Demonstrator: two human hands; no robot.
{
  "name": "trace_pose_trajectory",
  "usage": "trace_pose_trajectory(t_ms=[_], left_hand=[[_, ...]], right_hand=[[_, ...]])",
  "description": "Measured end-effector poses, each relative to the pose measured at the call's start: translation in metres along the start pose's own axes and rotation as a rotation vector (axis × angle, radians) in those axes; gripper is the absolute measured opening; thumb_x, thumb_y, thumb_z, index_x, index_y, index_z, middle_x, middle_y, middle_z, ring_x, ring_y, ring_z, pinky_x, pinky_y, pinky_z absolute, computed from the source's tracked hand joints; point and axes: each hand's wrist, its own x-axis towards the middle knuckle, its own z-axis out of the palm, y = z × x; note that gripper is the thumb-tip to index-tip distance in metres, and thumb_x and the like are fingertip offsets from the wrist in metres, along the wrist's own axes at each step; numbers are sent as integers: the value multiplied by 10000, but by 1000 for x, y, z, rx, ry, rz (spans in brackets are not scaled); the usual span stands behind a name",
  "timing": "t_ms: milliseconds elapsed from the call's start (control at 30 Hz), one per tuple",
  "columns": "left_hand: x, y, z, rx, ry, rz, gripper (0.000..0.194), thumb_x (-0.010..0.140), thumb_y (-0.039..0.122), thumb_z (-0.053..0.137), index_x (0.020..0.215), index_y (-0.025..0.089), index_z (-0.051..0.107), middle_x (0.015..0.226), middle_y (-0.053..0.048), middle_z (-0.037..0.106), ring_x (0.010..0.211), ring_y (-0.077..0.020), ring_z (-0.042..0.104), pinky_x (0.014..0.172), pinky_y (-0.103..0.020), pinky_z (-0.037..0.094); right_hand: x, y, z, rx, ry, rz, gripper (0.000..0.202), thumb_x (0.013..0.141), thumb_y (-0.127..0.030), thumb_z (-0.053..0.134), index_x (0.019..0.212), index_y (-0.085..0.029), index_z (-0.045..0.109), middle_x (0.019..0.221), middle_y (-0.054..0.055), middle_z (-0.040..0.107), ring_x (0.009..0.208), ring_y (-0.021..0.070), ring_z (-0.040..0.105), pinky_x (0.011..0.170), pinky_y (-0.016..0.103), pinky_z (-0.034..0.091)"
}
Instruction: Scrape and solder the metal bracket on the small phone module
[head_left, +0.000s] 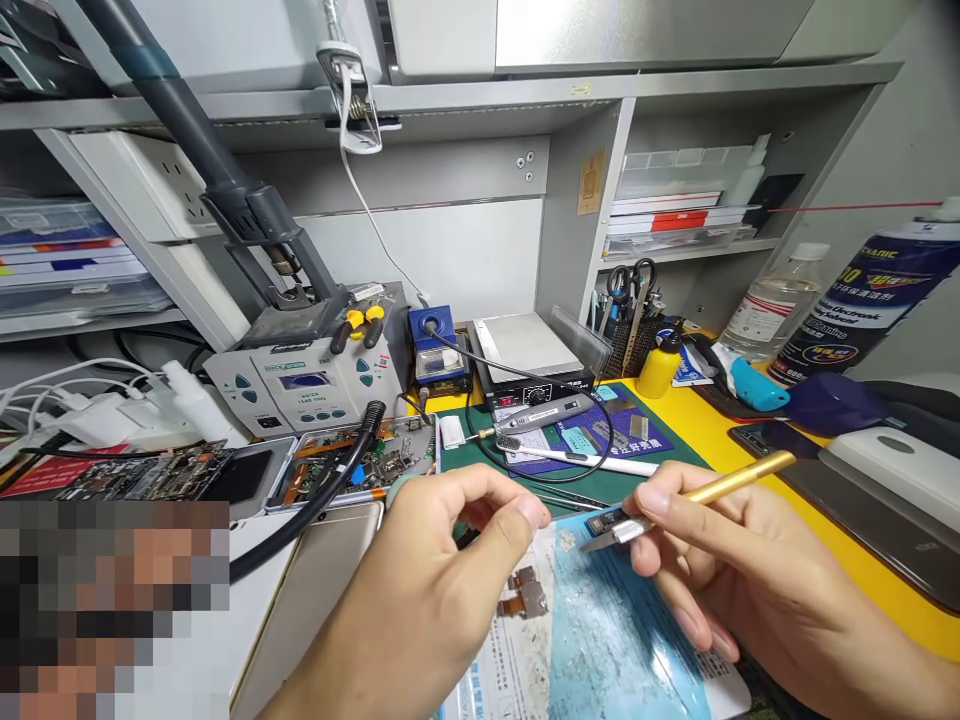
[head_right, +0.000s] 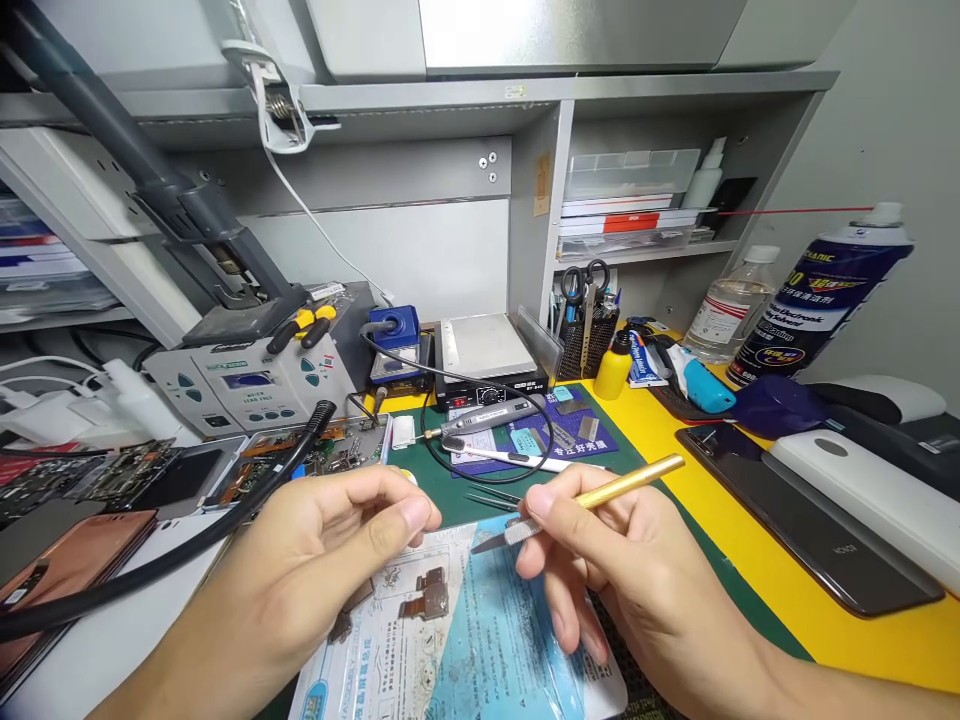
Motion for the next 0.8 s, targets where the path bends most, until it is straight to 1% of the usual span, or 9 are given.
trace_pose_trajectory(t_ms=[100, 167, 233, 300, 400, 433, 500, 667, 800], left_hand=[[-3, 1, 3, -43, 49, 57, 333, 874, 471, 703, 736, 173, 654, 642, 25, 504, 600, -102, 464, 521, -176, 392], [-5, 2, 4, -42, 76, 94, 310, 882, 447, 684, 734, 176, 654, 644, 15, 546, 621, -109, 503, 567, -185, 420], [-8, 3, 4, -68, 67, 99, 303, 877, 431, 694, 727, 169, 668, 651, 3, 588, 619, -100, 504, 578, -182, 414], [-8, 4, 2, -173, 5, 32, 302, 853, 419, 734, 722, 153, 674, 649, 3, 587, 550, -61, 424, 513, -163, 353], [-6, 4, -2, -410, -159, -125, 288, 821, 384, 778, 727, 142, 654, 644, 20, 556, 449, -3, 253, 395, -132, 184], [-4, 4, -4, -476, -200, -170, 279, 821, 368, 776, 726, 142, 643, 647, 22, 554, 429, 7, 226, 374, -125, 144], [-1, 4, -7, -566, -244, -221, 268, 814, 337, 765, 699, 141, 623, 654, 20, 561, 396, 19, 223, 340, -111, 129], [4, 3, -9, -630, -191, -239, 241, 760, 285, 743, 633, 134, 605, 583, 42, 527, 355, 29, 224, 297, -86, 150], [5, 3, -9, -617, -151, -245, 215, 737, 279, 739, 650, 129, 611, 632, 28, 572, 344, 39, 231, 282, -87, 148]], right_hand=[[0, 0, -1, 7, -12, -9, 343, 902, -470, 778, 796, -174, 641, 678, 12, 740, 351, 50, 531, 337, 129, 374], [0, -2, 0, 14, -23, -13, 345, 910, -474, 769, 797, -176, 635, 677, 11, 743, 358, 53, 542, 340, 124, 377], [0, -4, 1, 26, -30, -16, 350, 910, -477, 768, 792, -177, 631, 672, 9, 740, 369, 58, 557, 343, 122, 387], [-1, -5, 2, 37, -36, -12, 348, 910, -470, 771, 791, -176, 628, 679, 10, 744, 377, 61, 574, 347, 118, 394], [-2, -3, -1, 46, -56, -9, 339, 919, -464, 764, 797, -178, 628, 681, 11, 751, 375, 64, 587, 343, 112, 397], [-2, -2, -2, 49, -60, -11, 339, 918, -466, 764, 796, -180, 627, 675, 8, 749, 371, 65, 587, 340, 112, 398], [-1, 0, -4, 55, -55, -11, 345, 903, -471, 779, 792, -182, 627, 674, 5, 750, 372, 70, 591, 336, 113, 402], [1, 0, -2, 54, -14, 17, 367, 869, -471, 815, 768, -173, 625, 658, 9, 741, 353, 62, 573, 340, 121, 401], [1, -1, 0, 62, 27, 18, 388, 831, -486, 843, 764, -169, 630, 648, 16, 722, 344, 63, 557, 337, 133, 389]])
